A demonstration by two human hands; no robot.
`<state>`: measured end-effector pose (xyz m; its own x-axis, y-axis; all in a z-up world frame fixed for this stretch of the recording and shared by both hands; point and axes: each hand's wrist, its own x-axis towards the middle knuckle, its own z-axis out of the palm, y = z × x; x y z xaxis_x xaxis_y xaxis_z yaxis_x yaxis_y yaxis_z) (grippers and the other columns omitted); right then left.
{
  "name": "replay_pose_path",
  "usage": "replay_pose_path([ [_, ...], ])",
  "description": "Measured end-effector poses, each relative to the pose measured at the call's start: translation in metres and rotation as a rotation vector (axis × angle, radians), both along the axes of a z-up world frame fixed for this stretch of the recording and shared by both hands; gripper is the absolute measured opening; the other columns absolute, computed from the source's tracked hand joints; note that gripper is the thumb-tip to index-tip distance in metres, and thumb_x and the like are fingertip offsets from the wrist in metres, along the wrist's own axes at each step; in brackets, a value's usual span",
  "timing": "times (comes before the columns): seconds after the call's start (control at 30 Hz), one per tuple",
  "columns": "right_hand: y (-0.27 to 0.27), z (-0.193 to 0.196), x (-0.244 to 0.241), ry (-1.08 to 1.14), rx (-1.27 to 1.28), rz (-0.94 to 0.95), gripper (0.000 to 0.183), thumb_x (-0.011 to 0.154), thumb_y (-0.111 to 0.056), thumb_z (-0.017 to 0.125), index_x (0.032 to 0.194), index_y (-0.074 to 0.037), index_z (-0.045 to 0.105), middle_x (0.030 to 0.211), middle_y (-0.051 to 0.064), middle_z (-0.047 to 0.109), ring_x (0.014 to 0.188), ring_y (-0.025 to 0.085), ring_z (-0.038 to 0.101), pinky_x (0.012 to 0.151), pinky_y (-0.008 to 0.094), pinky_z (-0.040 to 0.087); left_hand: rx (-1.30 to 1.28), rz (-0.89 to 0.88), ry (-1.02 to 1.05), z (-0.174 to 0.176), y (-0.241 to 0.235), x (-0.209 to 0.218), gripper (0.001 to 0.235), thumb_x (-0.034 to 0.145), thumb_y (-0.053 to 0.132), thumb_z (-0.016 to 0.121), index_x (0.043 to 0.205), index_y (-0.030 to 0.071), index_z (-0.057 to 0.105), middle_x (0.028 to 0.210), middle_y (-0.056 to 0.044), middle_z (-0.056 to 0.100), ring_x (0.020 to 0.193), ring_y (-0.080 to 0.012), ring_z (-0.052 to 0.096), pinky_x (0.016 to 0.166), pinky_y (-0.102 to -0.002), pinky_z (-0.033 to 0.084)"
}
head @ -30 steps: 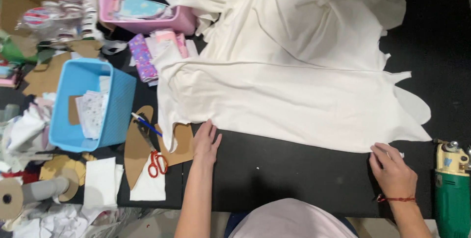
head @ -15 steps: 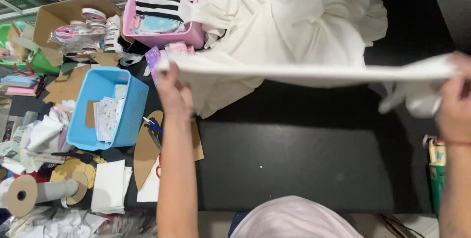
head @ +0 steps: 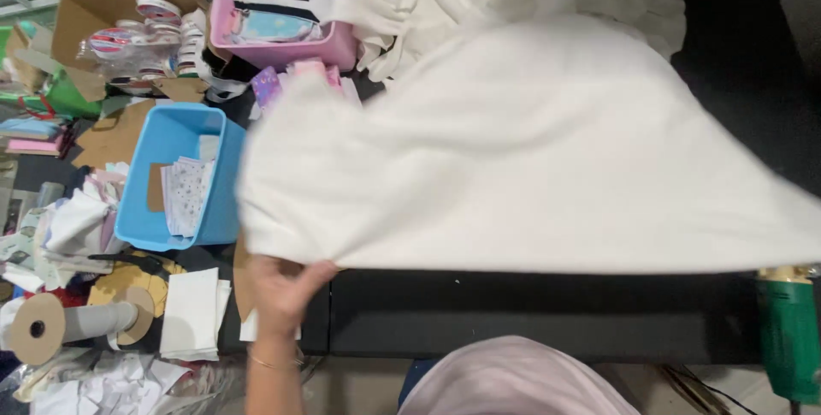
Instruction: Cutting fabric using a cardboard template, a pen for marking, and an electric rotary cutter.
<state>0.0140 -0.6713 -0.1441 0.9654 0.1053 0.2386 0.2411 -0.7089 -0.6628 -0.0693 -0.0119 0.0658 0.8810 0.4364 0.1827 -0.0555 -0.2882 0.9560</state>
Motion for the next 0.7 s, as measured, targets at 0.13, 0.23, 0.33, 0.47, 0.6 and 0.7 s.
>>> replay_pose_path([
  [0.13,0.095,0.084,-0.033,-0.077,-0.208,0.032,0.022,0.089,0.005,0.046,0.11,0.003,0.052,0.13,0.026,0.044,0.12,0.04,0.043,0.107,0.042,0.032,0.004,0.075,0.215,-0.068,-0.019,-0.018,0.017,0.065,0.014,0.07,0.07,0.002,0.06,0.078,-0.004,0.063,0.074,-0.0119,0.055,0.068,-0.026,0.045],
  [0.23,0.124,0.085,-0.045,-0.156,-0.398,0.152,0.029,0.076,0.014,0.05,0.097,-0.004,0.059,0.14,0.023,0.04,0.131,0.042,0.04,0.11,0.042,0.034,0.2,0.116,0.325,-0.101,-0.03,-0.03,0.028,0.068,0.024,0.068,0.055,0.006,0.051,0.06,0.0,0.052,0.062,-0.0105,0.046,0.062,-0.027,0.037],
  [0.33,0.134,0.078,-0.064,-0.059,-0.44,0.155,0.032,0.072,0.016,0.047,0.09,-0.008,0.059,0.134,0.017,0.044,0.129,0.035,0.042,0.098,0.039,0.039,0.341,0.161,0.443,-0.146,-0.032,-0.048,0.041,0.067,0.033,0.068,0.048,0.008,0.042,0.052,-0.001,0.041,0.06,-0.0164,0.041,0.065,-0.029,0.032],
  [0.47,0.138,0.068,-0.081,-0.077,-0.491,0.138,0.03,0.069,0.016,0.05,0.082,-0.008,0.061,0.119,0.014,0.054,0.119,0.032,0.052,0.098,0.037,0.044,0.512,0.262,0.414,-0.145,-0.038,-0.064,0.026,0.064,0.021,0.063,0.081,0.002,0.066,0.111,-0.017,0.054,0.113,-0.0353,0.037,0.097,-0.041,0.028],
  [0.6,0.132,0.055,-0.087,-0.001,-0.516,0.116,0.017,0.074,0.001,0.058,0.08,-0.015,0.062,0.114,0.004,0.058,0.117,0.03,0.053,0.099,0.047,0.042,0.519,0.417,0.572,-0.147,-0.046,-0.071,0.017,0.06,0.021,0.062,0.064,0.006,0.056,0.086,-0.011,0.053,0.077,-0.03,0.048,0.073,-0.039,0.037],
  [0.7,0.143,0.07,-0.072,0.23,-0.591,0.026,0.018,0.064,-0.025,0.063,0.081,-0.02,0.066,0.129,0.001,0.049,0.131,0.027,0.039,0.099,0.059,0.034,0.256,0.694,0.624,-0.132,-0.059,-0.061,0.029,0.065,0.013,0.062,0.082,0.004,0.04,0.078,-0.007,0.042,0.068,-0.0206,0.043,0.064,-0.033,0.037],
])
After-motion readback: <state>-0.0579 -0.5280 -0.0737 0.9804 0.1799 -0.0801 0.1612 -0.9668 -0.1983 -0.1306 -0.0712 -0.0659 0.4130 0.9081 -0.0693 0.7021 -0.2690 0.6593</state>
